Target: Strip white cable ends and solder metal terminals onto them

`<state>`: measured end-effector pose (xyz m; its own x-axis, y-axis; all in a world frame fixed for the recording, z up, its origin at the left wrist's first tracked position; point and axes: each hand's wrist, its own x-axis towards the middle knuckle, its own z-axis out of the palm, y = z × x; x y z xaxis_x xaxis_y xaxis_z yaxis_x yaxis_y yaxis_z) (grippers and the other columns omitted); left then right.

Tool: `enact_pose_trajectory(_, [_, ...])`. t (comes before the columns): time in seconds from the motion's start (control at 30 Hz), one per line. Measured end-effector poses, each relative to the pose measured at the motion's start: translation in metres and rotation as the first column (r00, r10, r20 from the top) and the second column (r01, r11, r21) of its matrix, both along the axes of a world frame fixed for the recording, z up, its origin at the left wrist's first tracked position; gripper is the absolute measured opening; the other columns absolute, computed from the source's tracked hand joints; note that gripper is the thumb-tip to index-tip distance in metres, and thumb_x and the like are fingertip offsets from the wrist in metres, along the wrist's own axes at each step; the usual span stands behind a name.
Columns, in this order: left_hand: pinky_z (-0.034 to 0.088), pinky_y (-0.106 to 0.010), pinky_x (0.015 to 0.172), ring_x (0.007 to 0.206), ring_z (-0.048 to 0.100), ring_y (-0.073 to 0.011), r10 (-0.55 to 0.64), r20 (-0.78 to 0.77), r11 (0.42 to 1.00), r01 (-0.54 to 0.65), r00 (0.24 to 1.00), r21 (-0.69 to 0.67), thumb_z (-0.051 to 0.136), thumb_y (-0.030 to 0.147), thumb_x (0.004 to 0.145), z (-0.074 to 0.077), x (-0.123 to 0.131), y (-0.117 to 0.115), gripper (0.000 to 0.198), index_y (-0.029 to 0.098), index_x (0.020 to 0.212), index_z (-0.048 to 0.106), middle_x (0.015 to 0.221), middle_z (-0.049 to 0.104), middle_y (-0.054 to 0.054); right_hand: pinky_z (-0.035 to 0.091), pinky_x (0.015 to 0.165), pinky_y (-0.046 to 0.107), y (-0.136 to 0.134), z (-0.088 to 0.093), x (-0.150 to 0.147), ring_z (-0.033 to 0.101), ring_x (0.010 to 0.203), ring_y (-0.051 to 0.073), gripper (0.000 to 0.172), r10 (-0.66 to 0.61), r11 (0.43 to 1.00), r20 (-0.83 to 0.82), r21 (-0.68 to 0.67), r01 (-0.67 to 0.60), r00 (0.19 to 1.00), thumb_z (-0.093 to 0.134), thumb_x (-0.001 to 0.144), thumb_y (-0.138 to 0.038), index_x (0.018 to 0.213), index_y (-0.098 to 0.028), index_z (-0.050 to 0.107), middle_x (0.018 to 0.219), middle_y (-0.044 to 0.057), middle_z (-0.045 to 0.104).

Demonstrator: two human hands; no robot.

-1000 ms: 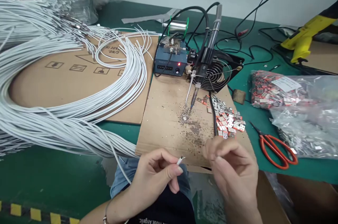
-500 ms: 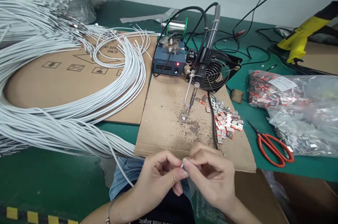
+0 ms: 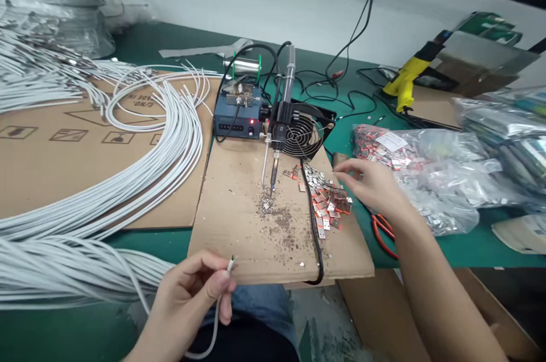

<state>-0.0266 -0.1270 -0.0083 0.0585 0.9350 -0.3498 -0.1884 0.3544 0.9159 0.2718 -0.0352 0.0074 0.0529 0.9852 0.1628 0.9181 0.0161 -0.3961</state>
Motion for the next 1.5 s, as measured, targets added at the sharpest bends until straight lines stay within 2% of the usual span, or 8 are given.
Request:
enact_pose_trajectory(0.3, [0.04, -0.017, 0.04, 0.036, 0.049, -0.0078, -0.162, -0.054, 0.981, 0.154, 0.985, -0.119, 0.071, 0.023, 0.068, 0.01, -0.004, 0.025, 0.012, 0.016, 0.07, 0.062, 0.041, 0.055, 0.006, 0.049, 0.064, 0.03, 0.039, -0.035, 0.011, 0.059, 0.067, 0.013, 0.02, 0.048, 0.978, 0.131, -0.206, -0.02, 0.99, 0.055, 0.09, -0.034, 0.085, -0.015, 0.061, 0.079, 0.0, 0.063])
enact_pose_trajectory(0.43, [0.039, -0.015, 0.036, 0.033, 0.049, -0.0078, -0.35, -0.083, 0.935, 0.341, 0.933, -0.099, 0.07, 0.024, 0.067, 0.013, -0.002, 0.058, 0.012, 0.014, 0.07, 0.062, 0.039, 0.056, 0.004, 0.043, 0.055, 0.029, 0.038, -0.032, 0.016, 0.058, 0.057, 0.016, 0.016, 0.057, 0.986, 0.039, -0.16, -0.05, 0.998, 0.058, 0.082, -0.029, 0.07, -0.019, 0.059, 0.063, 0.001, 0.062])
enact_pose_trajectory(0.6, [0.037, -0.014, 0.031, 0.03, 0.047, -0.0067, -0.497, -0.124, 0.864, 0.476, 0.859, -0.168, 0.066, 0.02, 0.07, 0.008, 0.008, 0.099, 0.009, 0.012, 0.073, 0.062, 0.039, 0.053, 0.007, 0.046, 0.05, 0.028, 0.024, -0.02, 0.002, 0.06, 0.055, 0.017, 0.019, 0.081, 0.993, -0.181, -0.075, -0.096, 0.98, 0.044, 0.086, -0.036, 0.079, -0.02, 0.051, 0.067, 0.005, 0.064])
enact_pose_trajectory(0.77, [0.034, -0.012, 0.032, 0.031, 0.046, -0.0044, -0.616, -0.15, 0.788, 0.599, 0.774, -0.143, 0.063, 0.015, 0.074, 0.006, 0.02, 0.117, 0.005, 0.011, 0.071, 0.063, 0.044, 0.053, 0.007, 0.047, 0.041, 0.022, -0.002, -0.017, -0.045, 0.057, 0.046, 0.012, 0.016, 0.172, 0.932, -0.61, -0.154, -0.329, 0.774, 0.064, 0.075, -0.035, 0.071, -0.019, 0.063, 0.056, 0.001, 0.063])
enact_pose_trajectory(0.93, [0.034, -0.012, 0.034, 0.033, 0.044, -0.0045, -0.647, -0.187, 0.762, 0.635, 0.739, -0.125, 0.061, 0.022, 0.077, 0.002, 0.022, 0.12, 0.012, 0.011, 0.076, 0.065, 0.042, 0.051, 0.006, 0.057, 0.047, 0.023, -0.006, -0.024, -0.079, 0.066, 0.05, 0.015, 0.013, -0.077, 0.851, -0.863, -0.318, -0.418, 0.5, 0.074, 0.067, -0.029, 0.07, -0.017, 0.07, 0.058, 0.003, 0.068])
enact_pose_trajectory(1.17, [0.035, -0.012, 0.032, 0.031, 0.043, -0.0049, -0.626, -0.148, 0.779, 0.605, 0.766, -0.163, 0.061, 0.023, 0.077, -0.001, 0.02, 0.125, 0.012, 0.012, 0.074, 0.066, 0.042, 0.051, 0.006, 0.061, 0.055, 0.019, 0.003, -0.039, -0.085, 0.07, 0.058, 0.014, 0.018, -0.324, 0.822, -0.916, -0.396, -0.409, 0.235, 0.081, 0.061, -0.029, 0.07, -0.017, 0.07, 0.065, 0.003, 0.073])
enact_pose_trajectory(1.3, [0.036, -0.012, 0.032, 0.032, 0.043, -0.0042, -0.626, -0.11, 0.773, 0.596, 0.772, -0.215, 0.062, 0.02, 0.076, 0.001, 0.022, 0.127, 0.011, 0.011, 0.07, 0.067, 0.048, 0.056, 0.003, 0.06, 0.057, 0.017, 0.001, -0.041, -0.085, 0.071, 0.061, 0.013, 0.014, -0.32, 0.833, -0.931, -0.364, -0.417, 0.175, 0.079, 0.066, -0.027, 0.073, -0.018, 0.071, 0.068, 0.004, 0.074])
enact_pose_trajectory(1.5, [0.036, -0.012, 0.032, 0.033, 0.044, -0.0048, -0.636, -0.05, 0.753, 0.605, 0.77, -0.258, 0.06, 0.018, 0.077, 0.002, 0.024, 0.125, 0.011, 0.012, 0.072, 0.067, 0.05, 0.058, 0.001, 0.06, 0.054, 0.017, 0.0, -0.037, -0.085, 0.07, 0.057, 0.013, 0.012, -0.281, 0.834, -0.933, -0.353, -0.424, 0.224, 0.078, 0.069, -0.026, 0.071, -0.017, 0.07, 0.067, 0.005, 0.074])
